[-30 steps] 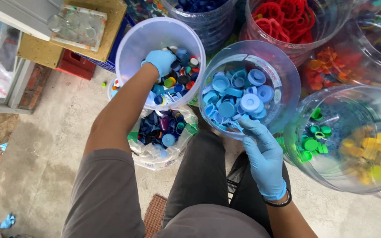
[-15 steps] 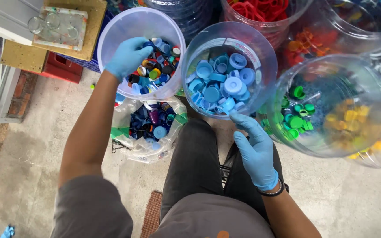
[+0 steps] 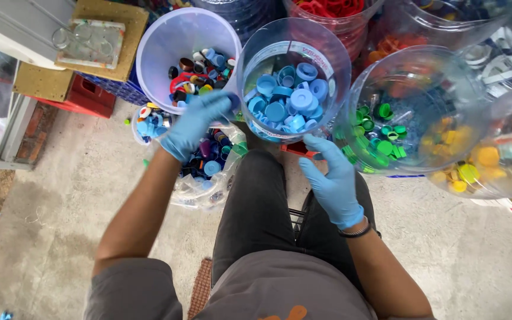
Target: The person sorts mixed plastic bottle caps from a white bucket into several large clear containers by color. They pick caps by hand, separate them into blue, green, yellow, red, and other color groups, and place them into the corresponding containers.
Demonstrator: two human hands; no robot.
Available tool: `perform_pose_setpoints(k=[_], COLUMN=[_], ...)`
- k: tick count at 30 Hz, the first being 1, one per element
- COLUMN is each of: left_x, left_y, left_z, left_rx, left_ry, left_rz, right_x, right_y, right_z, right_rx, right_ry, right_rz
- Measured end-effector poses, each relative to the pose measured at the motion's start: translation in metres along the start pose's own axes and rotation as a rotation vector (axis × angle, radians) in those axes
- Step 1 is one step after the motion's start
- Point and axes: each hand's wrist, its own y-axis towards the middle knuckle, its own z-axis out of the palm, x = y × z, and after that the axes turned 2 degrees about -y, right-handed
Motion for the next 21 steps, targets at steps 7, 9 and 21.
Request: perform_pose_setpoints(k=[7, 9, 21], left_x=[0.033, 0.043, 0.037], left_y=[-0.05, -0.052, -0.052], left_z=[0.093, 0.103, 0.112], left_rx=[0.171, 0.18, 0.09], left_ry=[-0.02, -0.016, -0.169], left_rz=[-0.21, -0.249, -0.291], right_x=[0.0, -0.002, -0.034], right_y=[0.012, 0.012, 0.025], right_z=[0.018, 0.019, 0.013], right_rx=[0.042, 0.069, 0.068], right_ry=[-0.125, -0.111, -0.377], right_rz=[-0.185, -0.195, -0.35])
